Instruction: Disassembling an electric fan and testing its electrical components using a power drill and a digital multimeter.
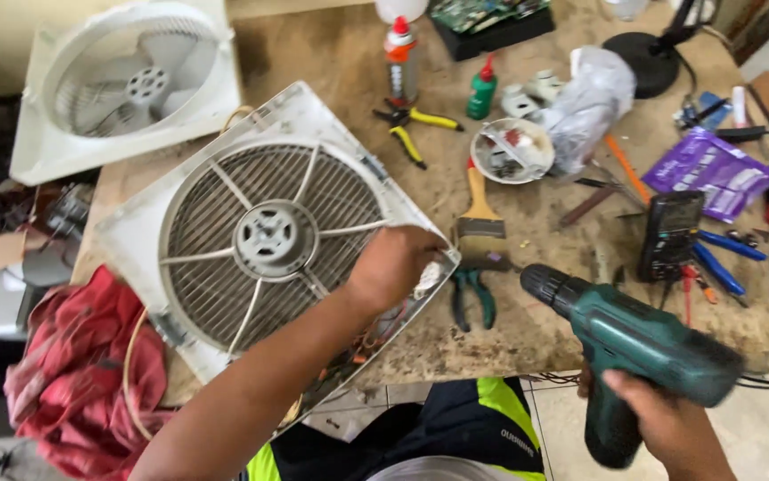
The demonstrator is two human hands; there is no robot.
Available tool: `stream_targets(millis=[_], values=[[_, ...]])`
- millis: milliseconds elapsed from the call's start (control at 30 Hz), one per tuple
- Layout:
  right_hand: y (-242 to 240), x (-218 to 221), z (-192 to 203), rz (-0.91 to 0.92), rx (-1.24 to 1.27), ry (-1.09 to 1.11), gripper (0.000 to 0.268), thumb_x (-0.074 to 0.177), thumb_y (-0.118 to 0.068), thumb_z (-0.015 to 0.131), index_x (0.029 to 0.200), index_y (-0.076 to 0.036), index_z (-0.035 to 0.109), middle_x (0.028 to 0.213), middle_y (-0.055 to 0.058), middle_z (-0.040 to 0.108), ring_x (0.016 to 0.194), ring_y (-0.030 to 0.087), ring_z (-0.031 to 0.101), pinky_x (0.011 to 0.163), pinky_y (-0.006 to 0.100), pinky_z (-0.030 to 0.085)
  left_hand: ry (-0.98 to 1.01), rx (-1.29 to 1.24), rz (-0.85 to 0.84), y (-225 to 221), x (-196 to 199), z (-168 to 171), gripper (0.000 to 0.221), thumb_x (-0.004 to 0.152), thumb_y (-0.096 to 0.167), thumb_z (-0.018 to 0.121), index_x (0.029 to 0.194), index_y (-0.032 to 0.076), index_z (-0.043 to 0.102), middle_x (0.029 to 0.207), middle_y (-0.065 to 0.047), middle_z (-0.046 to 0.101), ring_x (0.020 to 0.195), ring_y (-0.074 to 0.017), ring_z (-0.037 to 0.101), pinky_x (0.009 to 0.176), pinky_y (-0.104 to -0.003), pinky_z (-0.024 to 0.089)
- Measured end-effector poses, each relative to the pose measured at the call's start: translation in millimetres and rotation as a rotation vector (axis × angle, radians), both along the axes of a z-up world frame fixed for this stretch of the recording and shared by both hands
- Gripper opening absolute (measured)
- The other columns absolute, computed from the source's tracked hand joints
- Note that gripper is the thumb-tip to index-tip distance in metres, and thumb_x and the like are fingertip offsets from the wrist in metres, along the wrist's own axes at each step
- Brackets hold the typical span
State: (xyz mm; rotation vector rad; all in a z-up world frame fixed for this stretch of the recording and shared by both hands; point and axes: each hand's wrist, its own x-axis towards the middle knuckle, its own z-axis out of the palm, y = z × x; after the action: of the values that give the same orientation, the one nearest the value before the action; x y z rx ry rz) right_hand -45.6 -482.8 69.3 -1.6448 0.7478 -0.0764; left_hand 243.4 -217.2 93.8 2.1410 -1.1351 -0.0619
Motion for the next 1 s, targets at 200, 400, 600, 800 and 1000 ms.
stream_targets(millis=[200, 400, 600, 800, 1000], values=[[-3, 39, 6, 0.296, -0.698, 0.310, 0.095, 0.063, -0.033, 0.078, 0.154, -0.032, 0.049, 0.150, -0.003, 0.059, 0.135, 0.025, 0.059, 0.100, 0.045, 0.053, 0.186, 0.181, 0.069, -81, 75, -21, 0.033, 0.081, 0.001, 0.062, 0.104, 0.015, 0.080, 0.100, -0.003, 0.081, 0.093, -0.0209, 0.076, 0.082, -0.036, 0.061], [-1, 69, 6, 0.444, -0.837, 0.557, 0.089, 0.076, -0.046, 0.069, 0.159, -0.032, 0.038, 0.127, -0.002, 0.062, 0.117, 0.024, 0.063, 0.085, 0.046, 0.061, 0.178, 0.372, -0.078, -136, 73, -44, 0.030, 0.081, -0.002, 0.068, 0.104, 0.014, 0.078, 0.104, -0.006, 0.080, 0.096, -0.0245, 0.075, 0.081, -0.038, 0.057], [-15, 73, -26, 0.550, -1.075, 0.487, 0.098, 0.073, -0.056, 0.080, 0.156, -0.024, 0.040, 0.118, 0.008, 0.061, 0.104, 0.034, 0.065, 0.082, 0.049, 0.058, 0.168, 0.425, -0.117, -169, 71, -60, 0.030, 0.081, 0.008, 0.079, 0.110, 0.016, 0.077, 0.114, -0.012, 0.075, 0.105, -0.0361, 0.069, 0.080, -0.046, 0.055], [-35, 71, -25, 0.600, -1.143, 0.487, 0.110, 0.068, -0.058, 0.086, 0.160, -0.025, 0.035, 0.119, 0.008, 0.062, 0.116, 0.034, 0.060, 0.087, 0.052, 0.060, 0.033, 0.410, -0.181, -173, 75, -66, 0.028, 0.082, 0.009, 0.074, 0.109, 0.013, 0.078, 0.106, -0.019, 0.076, 0.096, -0.0398, 0.071, 0.071, -0.050, 0.053], [-22, 62, 9, 0.525, -1.026, 0.229, 0.086, 0.072, -0.044, 0.081, 0.150, -0.027, 0.050, 0.133, 0.008, 0.057, 0.129, 0.029, 0.053, 0.112, 0.055, 0.042, 0.144, 0.744, 0.207, -129, 59, 15, 0.056, 0.094, 0.060, 0.069, 0.122, 0.011, 0.066, 0.124, -0.014, 0.059, 0.102, -0.0386, 0.068, 0.071, -0.051, 0.061]])
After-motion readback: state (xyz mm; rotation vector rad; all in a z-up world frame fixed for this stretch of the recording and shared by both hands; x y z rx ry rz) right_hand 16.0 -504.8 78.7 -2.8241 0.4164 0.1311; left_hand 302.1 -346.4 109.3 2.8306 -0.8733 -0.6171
